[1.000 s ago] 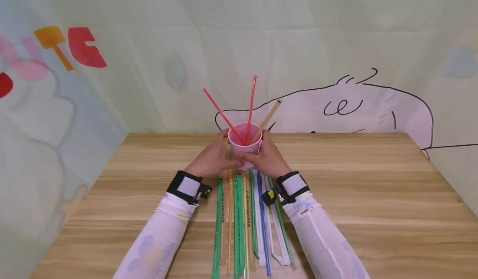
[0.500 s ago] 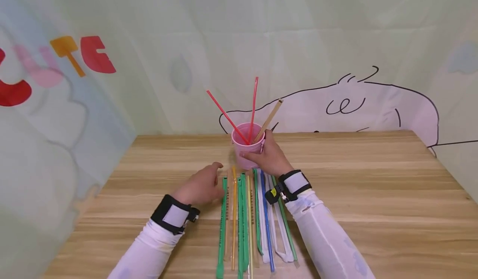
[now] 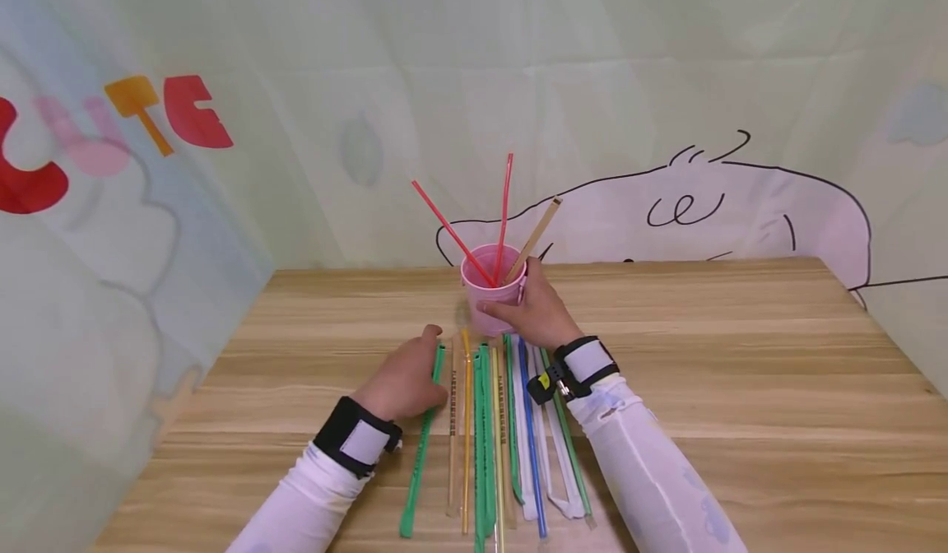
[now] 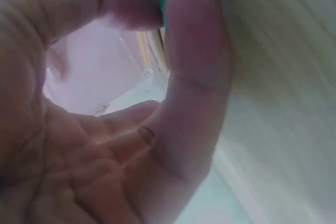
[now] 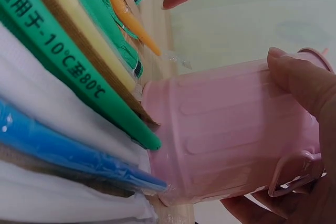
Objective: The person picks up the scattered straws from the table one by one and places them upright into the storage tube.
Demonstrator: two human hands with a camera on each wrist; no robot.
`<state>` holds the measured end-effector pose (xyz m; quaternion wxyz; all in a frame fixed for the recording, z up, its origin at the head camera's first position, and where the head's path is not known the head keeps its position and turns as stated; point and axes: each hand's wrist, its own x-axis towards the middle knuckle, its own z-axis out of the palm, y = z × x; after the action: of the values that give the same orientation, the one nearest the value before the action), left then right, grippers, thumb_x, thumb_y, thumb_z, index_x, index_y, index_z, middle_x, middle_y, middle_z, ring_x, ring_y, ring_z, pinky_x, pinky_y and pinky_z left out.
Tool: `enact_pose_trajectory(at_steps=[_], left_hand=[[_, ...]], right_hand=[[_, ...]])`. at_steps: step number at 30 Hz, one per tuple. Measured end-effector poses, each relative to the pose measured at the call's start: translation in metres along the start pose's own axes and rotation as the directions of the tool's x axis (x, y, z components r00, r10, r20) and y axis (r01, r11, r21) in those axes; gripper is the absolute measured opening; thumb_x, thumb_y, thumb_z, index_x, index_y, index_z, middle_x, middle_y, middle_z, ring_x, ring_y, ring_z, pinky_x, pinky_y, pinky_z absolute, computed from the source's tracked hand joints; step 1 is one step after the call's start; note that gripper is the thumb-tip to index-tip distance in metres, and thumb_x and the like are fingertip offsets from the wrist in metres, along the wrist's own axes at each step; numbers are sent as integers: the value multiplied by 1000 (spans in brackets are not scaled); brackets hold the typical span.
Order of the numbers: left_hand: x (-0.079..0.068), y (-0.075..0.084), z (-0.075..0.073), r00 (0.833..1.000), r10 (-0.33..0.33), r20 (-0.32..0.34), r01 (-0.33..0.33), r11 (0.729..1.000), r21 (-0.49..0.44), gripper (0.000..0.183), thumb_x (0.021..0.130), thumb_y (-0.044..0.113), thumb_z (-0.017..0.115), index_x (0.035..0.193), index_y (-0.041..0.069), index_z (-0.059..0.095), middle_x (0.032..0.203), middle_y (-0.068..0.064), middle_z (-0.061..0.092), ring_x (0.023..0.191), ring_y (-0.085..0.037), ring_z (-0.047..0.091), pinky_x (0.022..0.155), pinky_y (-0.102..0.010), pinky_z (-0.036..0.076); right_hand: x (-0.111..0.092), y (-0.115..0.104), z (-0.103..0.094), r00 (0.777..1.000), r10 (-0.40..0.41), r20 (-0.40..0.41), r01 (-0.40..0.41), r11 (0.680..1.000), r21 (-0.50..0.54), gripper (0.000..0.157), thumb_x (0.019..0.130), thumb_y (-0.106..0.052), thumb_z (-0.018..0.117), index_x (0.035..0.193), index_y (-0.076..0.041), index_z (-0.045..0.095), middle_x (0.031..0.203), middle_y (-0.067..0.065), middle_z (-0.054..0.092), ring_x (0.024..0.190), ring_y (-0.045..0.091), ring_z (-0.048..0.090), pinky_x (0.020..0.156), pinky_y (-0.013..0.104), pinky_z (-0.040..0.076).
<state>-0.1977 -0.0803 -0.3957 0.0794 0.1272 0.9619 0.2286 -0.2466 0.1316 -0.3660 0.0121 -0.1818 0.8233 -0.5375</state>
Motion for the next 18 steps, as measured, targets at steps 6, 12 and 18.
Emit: enact_pose_trajectory(at_steps=[6, 12, 18], left_hand=[[5, -3, -8, 997, -72, -31, 70, 996, -49, 90, 71, 9, 75, 145, -3, 24, 85, -19, 64, 56, -21, 54, 44, -31, 46], [2, -6, -38, 989, -77, -127, 55, 984, -171, 78, 78, 12, 68, 143, 3, 25, 62, -9, 58, 45, -18, 55, 40, -29, 43], [-9, -10, -71, 961, -22, -276, -68, 947, -313, 83, 82, 3, 64, 149, 5, 15, 86, -13, 57, 50, -16, 62, 46, -30, 54]], right_hand=[[10, 28, 0, 1000, -2, -13, 2, 1000, 5, 88, 84, -24, 76, 147, -4, 16, 140, 19, 40, 124, 31, 41, 103, 58, 39], [16, 42, 1, 1000, -7, -25, 7, 1000, 7, 89, 83, -30, 77, 146, -11, 18, 139, 11, 42, 123, 23, 42, 102, 53, 42], [17, 40, 3, 999, -37, -19, 38, 999, 31, 88, 82, -28, 78, 146, -10, 19, 139, 12, 42, 122, 23, 43, 102, 53, 42]])
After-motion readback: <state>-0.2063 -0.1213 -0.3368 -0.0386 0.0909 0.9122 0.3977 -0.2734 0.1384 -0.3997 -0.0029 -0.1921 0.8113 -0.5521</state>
